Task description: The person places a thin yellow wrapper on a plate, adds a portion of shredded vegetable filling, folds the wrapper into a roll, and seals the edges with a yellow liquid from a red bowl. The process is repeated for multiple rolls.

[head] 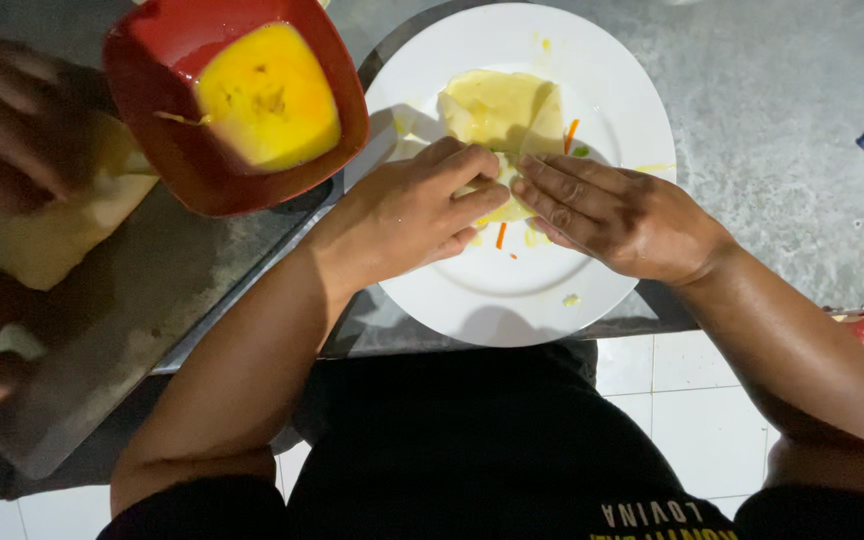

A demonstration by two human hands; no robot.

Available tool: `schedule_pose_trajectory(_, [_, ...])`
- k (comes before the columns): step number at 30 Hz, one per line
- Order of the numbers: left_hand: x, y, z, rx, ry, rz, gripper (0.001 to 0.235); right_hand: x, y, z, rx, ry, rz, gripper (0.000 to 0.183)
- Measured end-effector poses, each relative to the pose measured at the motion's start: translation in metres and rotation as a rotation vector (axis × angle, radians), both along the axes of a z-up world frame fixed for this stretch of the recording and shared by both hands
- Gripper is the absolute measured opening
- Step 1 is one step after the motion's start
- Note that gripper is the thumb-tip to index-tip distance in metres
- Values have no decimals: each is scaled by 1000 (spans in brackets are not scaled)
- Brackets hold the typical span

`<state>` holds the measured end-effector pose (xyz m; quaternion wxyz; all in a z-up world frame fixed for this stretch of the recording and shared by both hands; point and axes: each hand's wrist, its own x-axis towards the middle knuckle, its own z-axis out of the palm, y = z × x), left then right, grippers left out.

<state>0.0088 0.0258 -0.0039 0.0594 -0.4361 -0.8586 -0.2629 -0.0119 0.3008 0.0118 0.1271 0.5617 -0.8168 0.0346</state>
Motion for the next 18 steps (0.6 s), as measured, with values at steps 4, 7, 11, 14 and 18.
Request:
schedule_pose_trajectory(4, [0,1,-2,17,-22,22,47,-3,0,5,-29,-97,0,46])
schedule_pose_trajectory(7, [-1,2,-5,33,-53,28,46,-7,-1,8,0,-67,14,43])
schedule_pose_trajectory(11, [-6,1,-12,39,-56,41,43,-13,-2,13,-67,-204,24,42])
schedule_pose_trajectory(14, [-10,-1,-15,66,-54,37,40,-21,-5,17,-141,-398,27,42])
schedule_pose_trajectory(18, [-18,2,-12,71,-148,27,45,-28,-7,21,-142,-620,-25,47])
